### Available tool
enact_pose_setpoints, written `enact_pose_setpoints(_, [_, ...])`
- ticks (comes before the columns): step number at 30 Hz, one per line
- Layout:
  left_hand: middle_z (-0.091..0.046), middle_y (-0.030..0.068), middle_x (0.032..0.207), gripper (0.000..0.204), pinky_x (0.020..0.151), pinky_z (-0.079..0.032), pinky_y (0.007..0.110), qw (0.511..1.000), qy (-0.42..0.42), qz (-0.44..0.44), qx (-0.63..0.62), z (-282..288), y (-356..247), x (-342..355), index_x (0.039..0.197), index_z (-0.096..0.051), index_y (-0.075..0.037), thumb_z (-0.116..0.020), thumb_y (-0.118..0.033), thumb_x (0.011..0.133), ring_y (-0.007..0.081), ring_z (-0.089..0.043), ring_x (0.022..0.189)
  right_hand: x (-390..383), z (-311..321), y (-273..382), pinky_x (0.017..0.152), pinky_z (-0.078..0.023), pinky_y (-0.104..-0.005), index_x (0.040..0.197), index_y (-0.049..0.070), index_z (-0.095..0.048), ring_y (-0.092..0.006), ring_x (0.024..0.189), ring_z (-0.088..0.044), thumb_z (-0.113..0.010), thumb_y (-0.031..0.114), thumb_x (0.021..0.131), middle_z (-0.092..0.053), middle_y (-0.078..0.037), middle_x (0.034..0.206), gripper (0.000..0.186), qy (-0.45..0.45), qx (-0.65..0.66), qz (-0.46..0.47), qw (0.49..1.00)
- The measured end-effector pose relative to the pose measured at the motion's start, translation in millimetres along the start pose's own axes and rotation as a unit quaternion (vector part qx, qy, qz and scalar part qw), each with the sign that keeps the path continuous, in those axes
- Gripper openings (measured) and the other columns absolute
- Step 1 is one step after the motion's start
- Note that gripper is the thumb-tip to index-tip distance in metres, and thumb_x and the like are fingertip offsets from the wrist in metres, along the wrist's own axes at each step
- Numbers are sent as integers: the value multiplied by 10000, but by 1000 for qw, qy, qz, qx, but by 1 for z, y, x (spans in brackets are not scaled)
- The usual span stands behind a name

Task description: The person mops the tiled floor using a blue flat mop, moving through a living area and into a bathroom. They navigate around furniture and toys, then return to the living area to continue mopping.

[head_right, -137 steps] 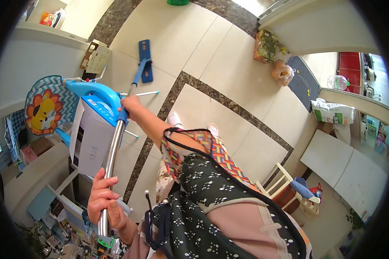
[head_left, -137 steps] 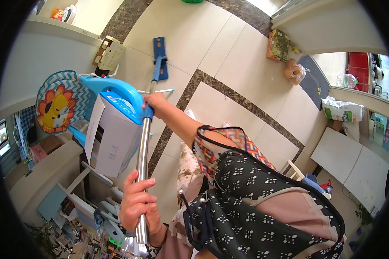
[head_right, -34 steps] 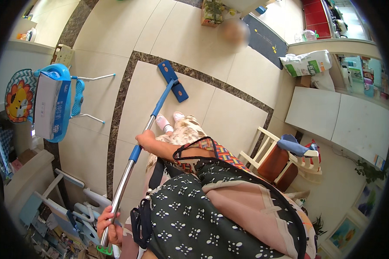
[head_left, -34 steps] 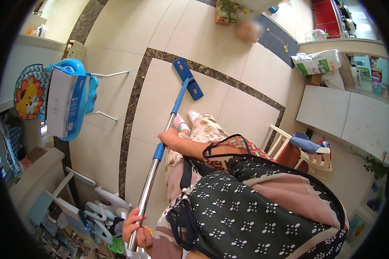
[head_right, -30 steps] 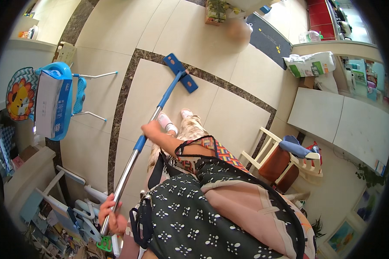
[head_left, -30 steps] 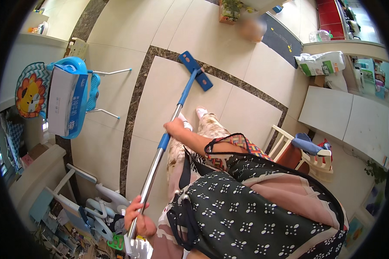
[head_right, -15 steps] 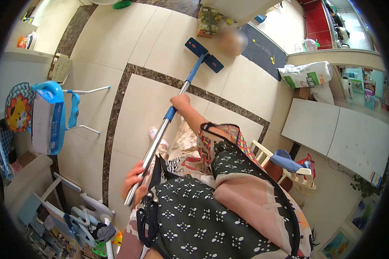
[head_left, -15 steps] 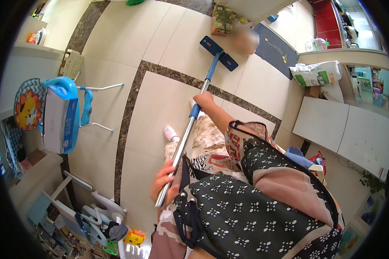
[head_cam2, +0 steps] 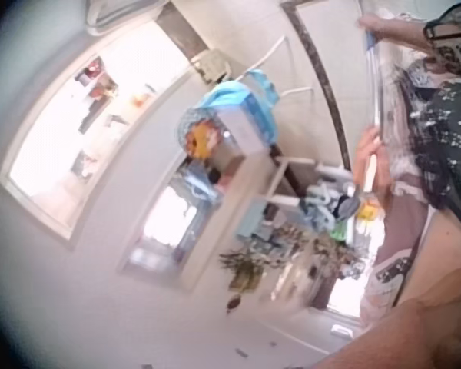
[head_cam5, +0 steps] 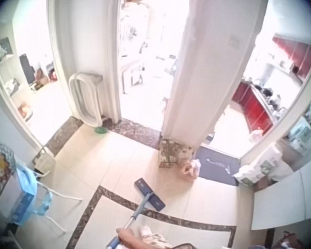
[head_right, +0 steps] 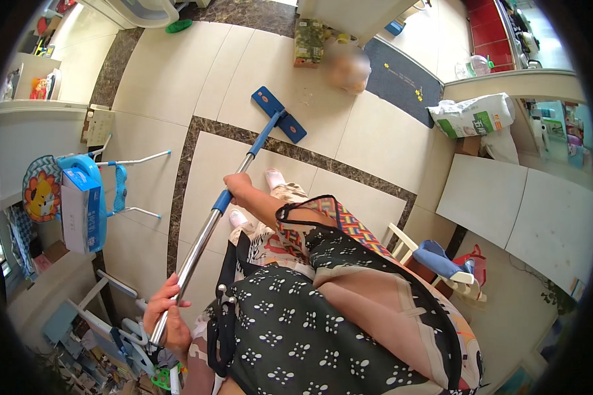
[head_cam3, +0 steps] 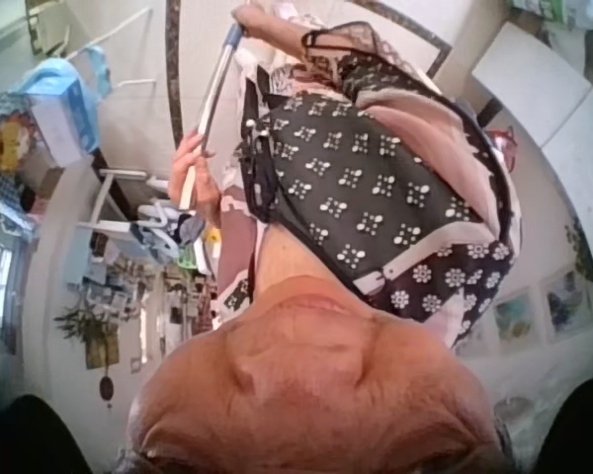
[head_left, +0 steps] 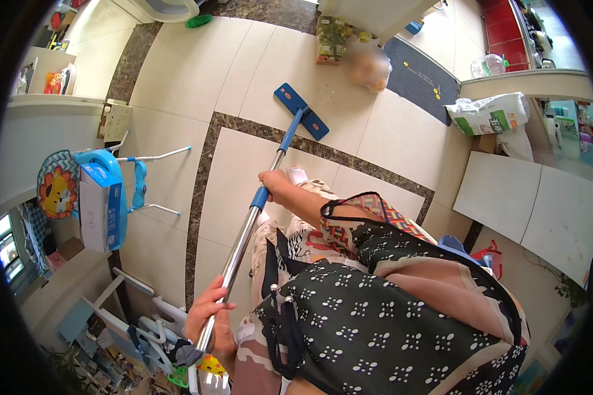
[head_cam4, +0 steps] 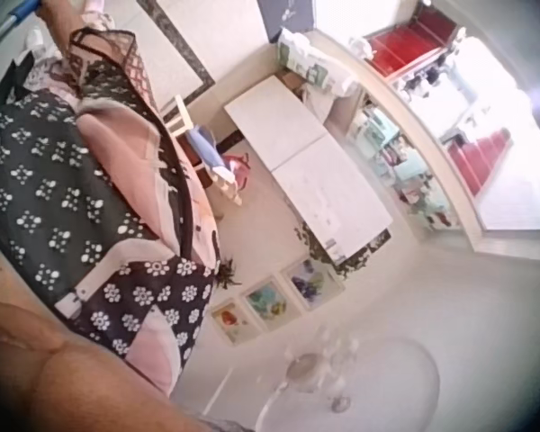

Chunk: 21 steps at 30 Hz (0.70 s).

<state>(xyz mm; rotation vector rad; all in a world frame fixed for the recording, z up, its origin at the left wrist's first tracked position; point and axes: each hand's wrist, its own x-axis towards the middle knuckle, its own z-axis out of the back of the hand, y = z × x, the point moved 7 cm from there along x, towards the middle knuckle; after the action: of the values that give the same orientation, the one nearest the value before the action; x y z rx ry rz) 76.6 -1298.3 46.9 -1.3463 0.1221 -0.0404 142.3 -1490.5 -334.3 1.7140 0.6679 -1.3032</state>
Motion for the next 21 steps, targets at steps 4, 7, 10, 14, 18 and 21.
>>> enact_pose_setpoints(4, [-668, 290, 997, 132, 676, -607, 349, 1000, -6, -24, 11, -14, -42, 18, 890, -589, 36, -666, -70, 872, 426, -665, 1045, -14, 1, 13, 335, -307, -357, 756, 53, -456, -185, 412, -423, -583, 99, 807, -450, -75, 614, 145, 41, 22, -24, 999])
enact_pose_setpoints(7, [-681, 280, 929, 78, 720, -604, 390, 995, 36, -66, 70, -30, -65, 27, 859, -595, 34, -649, -9, 823, 434, -692, 967, -22, 6, 22, 350, -298, -353, 713, 54, -450, -186, 416, -405, -582, 78, 786, -420, -62, 600, 153, 64, 13, -22, 998])
enact_pose_setpoints(10, [-690, 261, 883, 93, 795, -587, 458, 990, 66, -106, 71, -49, -63, 45, 846, -596, 36, -631, 19, 762, 439, -702, 933, -17, 14, 43, 356, -285, -351, 680, 58, -447, -186, 416, -396, -593, 66, 770, -403, -56, 586, 172, 66, -2, 3, 998])
enact_pose_setpoints(14, [-692, 249, 879, 89, 822, -576, 477, 995, 16, -98, 13, -65, -68, 72, 817, -592, 38, -653, 1, 765, 437, -703, 916, -14, 27, 73, 356, -272, -357, 658, 65, -443, -189, 418, -404, -605, 50, 751, -402, -55, 575, 187, 44, 11, 17, 999])
enact_pose_setpoints(18, [-692, 264, 887, 84, 865, -556, 503, 996, -9, -85, -25, -70, -68, 85, 789, -587, 44, -641, 15, 732, 441, -698, 934, -5, 25, 88, 345, -254, -355, 652, 73, -440, -187, 410, -409, -609, 39, 747, -411, -53, 575, 197, 42, 28, 32, 998])
enact_pose_setpoints(21, [-691, 272, 887, 76, 889, -545, 513, 996, -24, -72, -40, -56, -43, 89, 775, -586, 44, -625, 33, 711, 442, -693, 952, 11, 22, 91, 338, -251, -347, 658, 72, -448, -180, 400, -402, -609, 31, 747, -421, -47, 576, 189, 14, 47, 32, 998])
